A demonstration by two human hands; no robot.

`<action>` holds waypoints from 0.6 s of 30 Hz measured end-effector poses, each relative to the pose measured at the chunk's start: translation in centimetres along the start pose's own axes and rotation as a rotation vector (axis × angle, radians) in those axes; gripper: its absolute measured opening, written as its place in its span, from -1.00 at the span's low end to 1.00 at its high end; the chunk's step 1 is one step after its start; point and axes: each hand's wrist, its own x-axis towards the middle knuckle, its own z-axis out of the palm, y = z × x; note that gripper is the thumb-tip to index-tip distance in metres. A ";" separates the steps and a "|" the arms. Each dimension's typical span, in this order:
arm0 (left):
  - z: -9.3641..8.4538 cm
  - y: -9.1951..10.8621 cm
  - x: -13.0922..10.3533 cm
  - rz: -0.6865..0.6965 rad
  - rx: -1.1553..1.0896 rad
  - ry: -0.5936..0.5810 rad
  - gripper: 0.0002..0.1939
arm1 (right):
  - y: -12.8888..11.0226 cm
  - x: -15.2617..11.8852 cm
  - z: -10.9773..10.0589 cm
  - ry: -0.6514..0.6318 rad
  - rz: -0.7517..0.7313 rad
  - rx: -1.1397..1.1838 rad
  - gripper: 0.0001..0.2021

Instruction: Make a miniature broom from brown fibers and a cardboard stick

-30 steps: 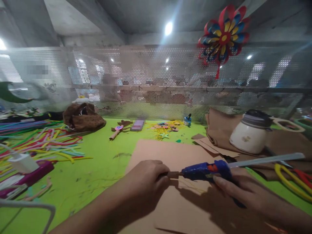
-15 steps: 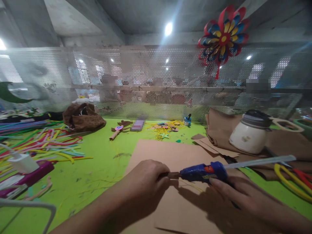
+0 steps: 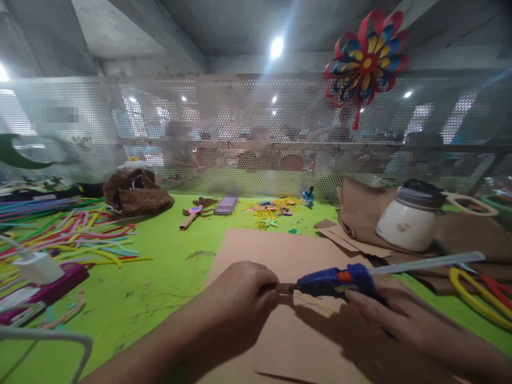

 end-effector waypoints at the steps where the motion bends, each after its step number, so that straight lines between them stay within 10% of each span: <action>1: 0.1 0.0 0.0 0.006 0.018 0.016 -0.56 | 0.0 0.1 -0.1 -0.030 0.000 0.012 -0.61; 18: 0.2 -0.3 0.0 0.062 0.086 0.047 -0.55 | -0.4 -0.1 0.5 0.126 0.021 -0.032 -0.65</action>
